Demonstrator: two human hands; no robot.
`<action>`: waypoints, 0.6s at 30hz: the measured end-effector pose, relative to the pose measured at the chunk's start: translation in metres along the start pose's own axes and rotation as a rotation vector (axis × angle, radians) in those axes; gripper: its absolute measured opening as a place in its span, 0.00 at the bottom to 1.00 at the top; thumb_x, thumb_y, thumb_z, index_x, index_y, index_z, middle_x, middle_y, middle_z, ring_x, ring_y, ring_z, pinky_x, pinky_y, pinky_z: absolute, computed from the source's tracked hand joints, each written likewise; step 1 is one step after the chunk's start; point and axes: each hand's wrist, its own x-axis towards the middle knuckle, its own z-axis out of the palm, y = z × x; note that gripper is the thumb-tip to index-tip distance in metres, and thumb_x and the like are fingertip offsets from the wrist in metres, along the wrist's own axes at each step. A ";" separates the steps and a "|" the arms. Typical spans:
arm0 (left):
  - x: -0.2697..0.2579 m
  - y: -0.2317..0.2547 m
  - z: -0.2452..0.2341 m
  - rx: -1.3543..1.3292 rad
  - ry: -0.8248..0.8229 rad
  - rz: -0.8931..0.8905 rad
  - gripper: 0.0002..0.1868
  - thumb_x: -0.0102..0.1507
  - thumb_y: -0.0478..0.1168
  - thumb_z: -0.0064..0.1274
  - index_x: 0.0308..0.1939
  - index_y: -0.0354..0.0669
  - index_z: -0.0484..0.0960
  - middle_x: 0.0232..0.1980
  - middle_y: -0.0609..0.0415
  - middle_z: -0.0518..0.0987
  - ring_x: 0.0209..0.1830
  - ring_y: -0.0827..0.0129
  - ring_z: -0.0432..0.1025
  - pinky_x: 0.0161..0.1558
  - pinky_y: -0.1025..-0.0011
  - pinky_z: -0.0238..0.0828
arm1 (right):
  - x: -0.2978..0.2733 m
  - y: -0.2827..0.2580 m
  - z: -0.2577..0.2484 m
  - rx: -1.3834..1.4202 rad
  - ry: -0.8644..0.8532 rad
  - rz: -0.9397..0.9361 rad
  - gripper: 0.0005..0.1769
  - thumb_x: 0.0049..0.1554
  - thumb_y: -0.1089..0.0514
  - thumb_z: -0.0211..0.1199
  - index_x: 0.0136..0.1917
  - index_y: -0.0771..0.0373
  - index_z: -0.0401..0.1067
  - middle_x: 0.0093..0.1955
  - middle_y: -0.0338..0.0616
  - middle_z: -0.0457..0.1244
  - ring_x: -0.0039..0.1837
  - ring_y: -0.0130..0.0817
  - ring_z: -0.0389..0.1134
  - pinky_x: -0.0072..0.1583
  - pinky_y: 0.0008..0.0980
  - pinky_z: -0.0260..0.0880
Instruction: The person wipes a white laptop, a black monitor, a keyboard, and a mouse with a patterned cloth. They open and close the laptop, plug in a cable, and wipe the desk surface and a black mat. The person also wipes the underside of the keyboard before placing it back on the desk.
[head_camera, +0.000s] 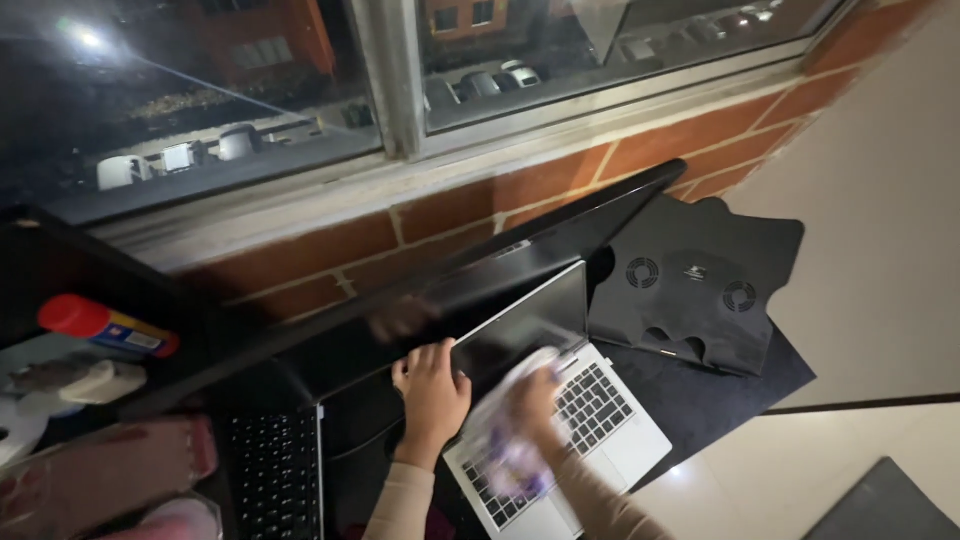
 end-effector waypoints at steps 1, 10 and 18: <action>0.001 -0.001 0.003 -0.006 0.020 -0.003 0.28 0.53 0.45 0.54 0.59 0.54 0.78 0.53 0.56 0.80 0.57 0.56 0.70 0.59 0.48 0.54 | -0.027 -0.039 0.018 0.207 0.307 0.170 0.16 0.59 0.41 0.53 0.56 0.48 0.62 0.34 0.35 0.61 0.32 0.28 0.62 0.35 0.35 0.62; -0.010 -0.028 -0.021 -0.088 -0.129 -0.032 0.21 0.67 0.46 0.44 0.64 0.53 0.76 0.56 0.55 0.81 0.53 0.53 0.74 0.52 0.47 0.63 | -0.110 0.030 -0.208 1.163 0.234 -0.423 0.42 0.54 0.70 0.48 0.81 0.72 0.44 0.81 0.66 0.45 0.79 0.67 0.43 0.76 0.65 0.38; -0.035 -0.043 -0.006 -0.758 0.121 -0.140 0.20 0.69 0.43 0.44 0.63 0.40 0.78 0.59 0.43 0.77 0.61 0.52 0.72 0.64 0.60 0.65 | -0.125 0.028 -0.181 0.730 -0.039 -0.405 0.42 0.60 0.49 0.54 0.82 0.61 0.44 0.82 0.51 0.46 0.81 0.59 0.43 0.75 0.65 0.42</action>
